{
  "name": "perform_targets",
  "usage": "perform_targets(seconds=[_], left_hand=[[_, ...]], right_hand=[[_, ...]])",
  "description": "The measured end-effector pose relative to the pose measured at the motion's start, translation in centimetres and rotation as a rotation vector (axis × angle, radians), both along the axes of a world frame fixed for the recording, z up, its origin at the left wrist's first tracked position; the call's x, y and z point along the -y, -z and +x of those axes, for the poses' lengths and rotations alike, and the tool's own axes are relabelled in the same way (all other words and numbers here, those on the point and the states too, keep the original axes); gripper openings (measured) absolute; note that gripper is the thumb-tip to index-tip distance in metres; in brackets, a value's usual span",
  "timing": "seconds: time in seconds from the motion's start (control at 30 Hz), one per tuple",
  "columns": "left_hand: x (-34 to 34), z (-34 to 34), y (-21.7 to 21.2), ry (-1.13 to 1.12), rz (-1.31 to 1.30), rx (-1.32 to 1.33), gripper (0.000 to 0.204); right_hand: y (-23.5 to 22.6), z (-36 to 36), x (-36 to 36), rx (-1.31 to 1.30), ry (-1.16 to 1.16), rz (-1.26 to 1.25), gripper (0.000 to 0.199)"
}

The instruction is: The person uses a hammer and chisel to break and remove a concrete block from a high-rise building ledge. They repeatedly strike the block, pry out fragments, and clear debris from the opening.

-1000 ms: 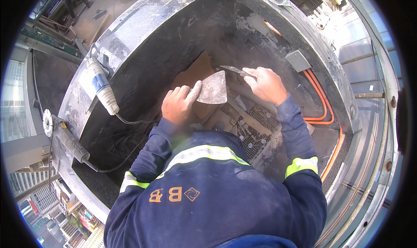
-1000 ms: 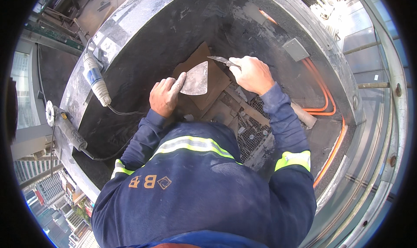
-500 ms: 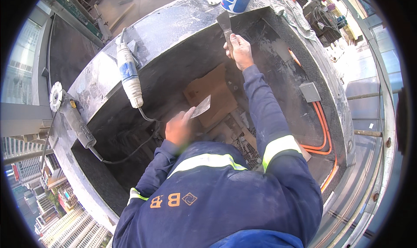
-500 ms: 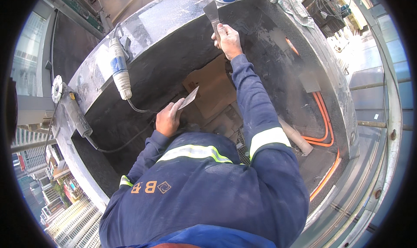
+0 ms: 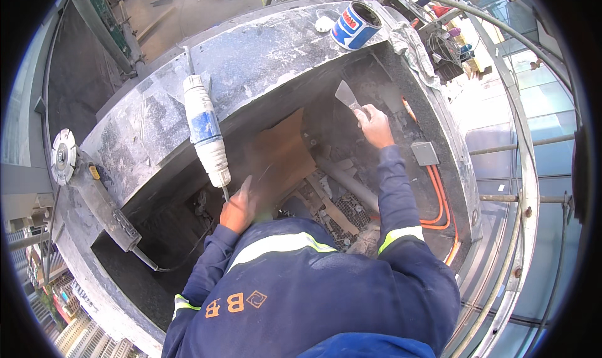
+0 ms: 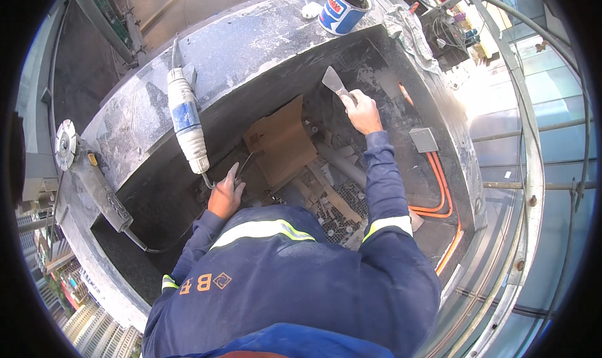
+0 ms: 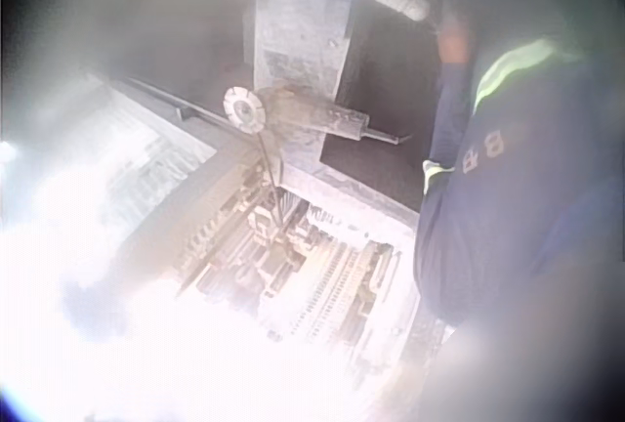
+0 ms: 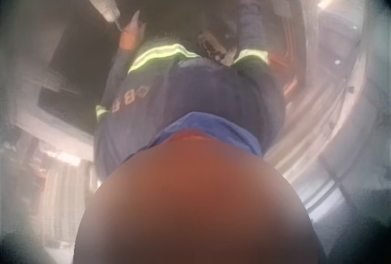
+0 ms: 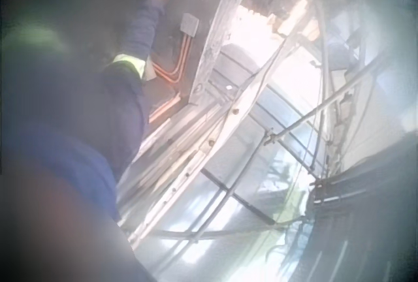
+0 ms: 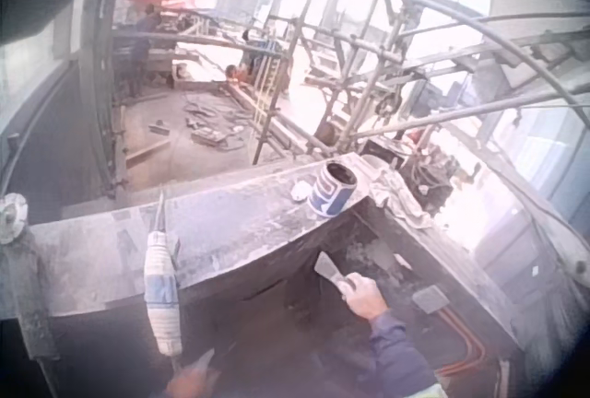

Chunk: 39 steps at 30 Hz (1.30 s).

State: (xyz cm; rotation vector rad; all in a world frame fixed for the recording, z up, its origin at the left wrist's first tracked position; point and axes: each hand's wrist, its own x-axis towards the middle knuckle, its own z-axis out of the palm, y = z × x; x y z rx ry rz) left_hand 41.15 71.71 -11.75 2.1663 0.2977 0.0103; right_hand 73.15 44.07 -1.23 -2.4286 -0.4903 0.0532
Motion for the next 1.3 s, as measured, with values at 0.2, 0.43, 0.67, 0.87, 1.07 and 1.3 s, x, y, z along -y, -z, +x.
perform_targets(seconds=[0.2,0.43,0.67,0.87,1.07,1.3], left_hand=[[0.3,1.8,1.5,-0.066,-0.066,-0.064,0.045],[3.6,5.3,3.1,-0.302,-0.147,0.004,0.033],[7.1,7.0,1.2,-0.289,-0.017,0.115,0.027],[8.1,5.2,2.3,-0.295,0.002,0.088,0.028],[7.2,4.9,2.5,-0.304,0.001,0.111,0.031],[5.5,5.5,0.5,-0.361,-0.153,0.098,0.039]], right_hand=[[-18.0,4.4,-0.9,0.489,-0.014,-0.111,0.033],[-26.6,14.4,-6.8,0.705,-0.267,-0.776,0.033],[-23.9,20.1,-14.6,0.651,-0.475,-1.081,0.042],[-20.7,21.0,-16.2,0.391,-0.673,-0.960,0.032],[-24.8,25.2,-12.7,-0.133,-0.659,-0.595,0.028],[-28.2,25.7,-7.4,0.025,-0.465,-0.498,0.030]])
